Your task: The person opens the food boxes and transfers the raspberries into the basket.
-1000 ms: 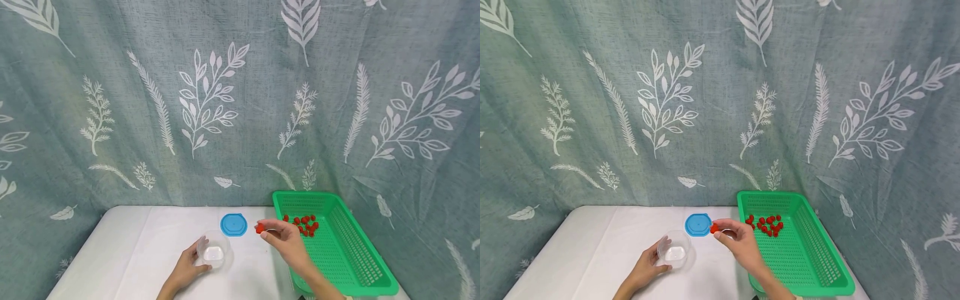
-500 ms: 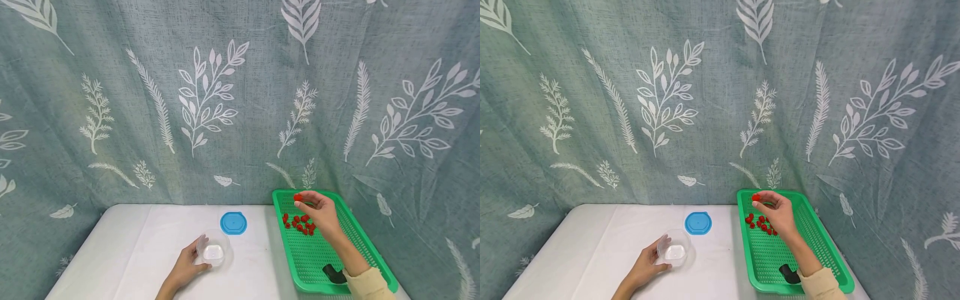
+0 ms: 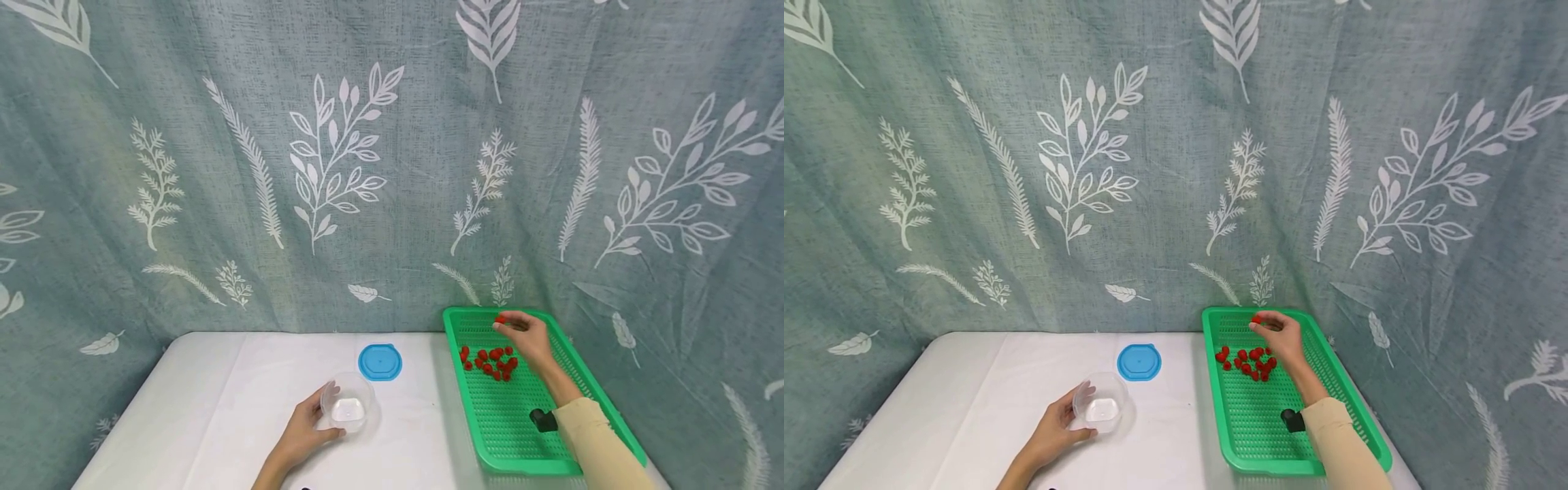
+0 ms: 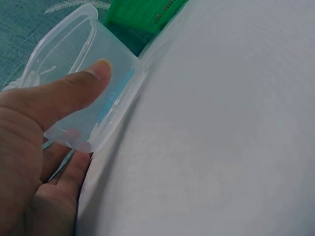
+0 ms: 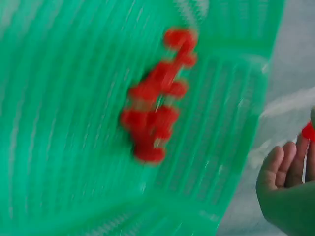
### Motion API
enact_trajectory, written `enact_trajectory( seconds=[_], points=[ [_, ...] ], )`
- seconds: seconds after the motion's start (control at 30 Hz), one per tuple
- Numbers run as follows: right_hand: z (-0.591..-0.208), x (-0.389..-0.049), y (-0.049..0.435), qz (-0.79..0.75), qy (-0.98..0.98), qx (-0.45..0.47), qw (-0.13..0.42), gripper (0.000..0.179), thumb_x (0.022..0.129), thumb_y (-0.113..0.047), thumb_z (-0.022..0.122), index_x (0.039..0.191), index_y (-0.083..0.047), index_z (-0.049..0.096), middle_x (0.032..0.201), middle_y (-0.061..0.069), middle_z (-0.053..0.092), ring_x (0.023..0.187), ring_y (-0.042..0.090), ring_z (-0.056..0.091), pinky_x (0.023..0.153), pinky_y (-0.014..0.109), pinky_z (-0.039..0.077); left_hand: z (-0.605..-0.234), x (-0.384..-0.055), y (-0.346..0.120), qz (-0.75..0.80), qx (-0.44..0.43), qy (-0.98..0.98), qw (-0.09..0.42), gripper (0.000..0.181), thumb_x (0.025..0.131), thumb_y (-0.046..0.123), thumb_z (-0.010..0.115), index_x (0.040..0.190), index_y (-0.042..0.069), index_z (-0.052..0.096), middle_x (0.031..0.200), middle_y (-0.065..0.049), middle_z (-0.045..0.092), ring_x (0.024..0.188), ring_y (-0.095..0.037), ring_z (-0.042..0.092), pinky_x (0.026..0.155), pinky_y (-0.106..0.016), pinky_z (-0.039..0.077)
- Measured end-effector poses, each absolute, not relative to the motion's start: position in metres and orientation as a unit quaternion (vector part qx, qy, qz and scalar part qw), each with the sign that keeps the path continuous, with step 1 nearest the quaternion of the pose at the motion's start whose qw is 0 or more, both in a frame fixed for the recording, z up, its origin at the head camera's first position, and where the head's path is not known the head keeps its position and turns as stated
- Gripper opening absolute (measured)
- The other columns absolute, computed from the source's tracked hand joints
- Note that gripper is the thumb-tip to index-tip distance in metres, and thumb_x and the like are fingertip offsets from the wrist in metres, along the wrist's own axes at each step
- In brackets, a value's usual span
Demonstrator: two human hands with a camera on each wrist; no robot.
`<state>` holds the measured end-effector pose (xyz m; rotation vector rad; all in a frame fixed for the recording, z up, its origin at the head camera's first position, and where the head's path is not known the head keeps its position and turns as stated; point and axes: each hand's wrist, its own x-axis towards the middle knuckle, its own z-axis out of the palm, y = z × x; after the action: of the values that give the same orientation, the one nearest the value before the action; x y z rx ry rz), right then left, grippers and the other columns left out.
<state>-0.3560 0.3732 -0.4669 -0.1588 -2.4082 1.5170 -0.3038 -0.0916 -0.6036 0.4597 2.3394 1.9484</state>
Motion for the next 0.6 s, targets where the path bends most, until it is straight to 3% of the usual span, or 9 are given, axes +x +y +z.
enact_trajectory(
  seconds=[0.17,0.43,0.6],
  points=[
    [-0.483,-0.368,0.391,0.491,-0.858,-0.064,0.135,0.034,0.093,-0.008,0.073,0.122,0.008,0.066,0.117,0.024,0.068,0.085,0.003,0.061,0.08,0.032,0.061,-0.603,-0.303,-0.091,0.637,0.147,0.756,0.029,0.099,0.068,0.004,0.09,0.153,-0.001,0.04,0.15,-0.021,0.051,0.146,-0.039,0.039,0.118,-0.034,0.036],
    [-0.505,-0.375,0.409,0.412,-0.897,-0.095,0.13,0.025,0.085,0.001,0.076,0.104,0.016,0.069,0.096,0.029,0.072,0.084,0.036,0.07,0.071,0.041,0.061,-0.604,-0.304,-0.092,0.641,0.144,0.753,0.025,0.099,0.067,0.003,0.091,0.152,-0.001,0.041,0.151,-0.021,0.05,0.146,-0.037,0.041,0.118,-0.034,0.036],
    [-0.513,-0.375,0.415,0.364,-0.918,-0.111,0.114,0.028,0.082,-0.002,0.078,0.101,0.017,0.07,0.092,0.028,0.072,0.084,0.042,0.068,0.068,0.044,0.061,-0.605,-0.304,-0.092,0.643,0.148,0.751,0.029,0.1,0.067,0.004,0.091,0.153,-0.001,0.039,0.152,-0.022,0.049,0.145,-0.038,0.041,0.118,-0.035,0.036]
  ],
)
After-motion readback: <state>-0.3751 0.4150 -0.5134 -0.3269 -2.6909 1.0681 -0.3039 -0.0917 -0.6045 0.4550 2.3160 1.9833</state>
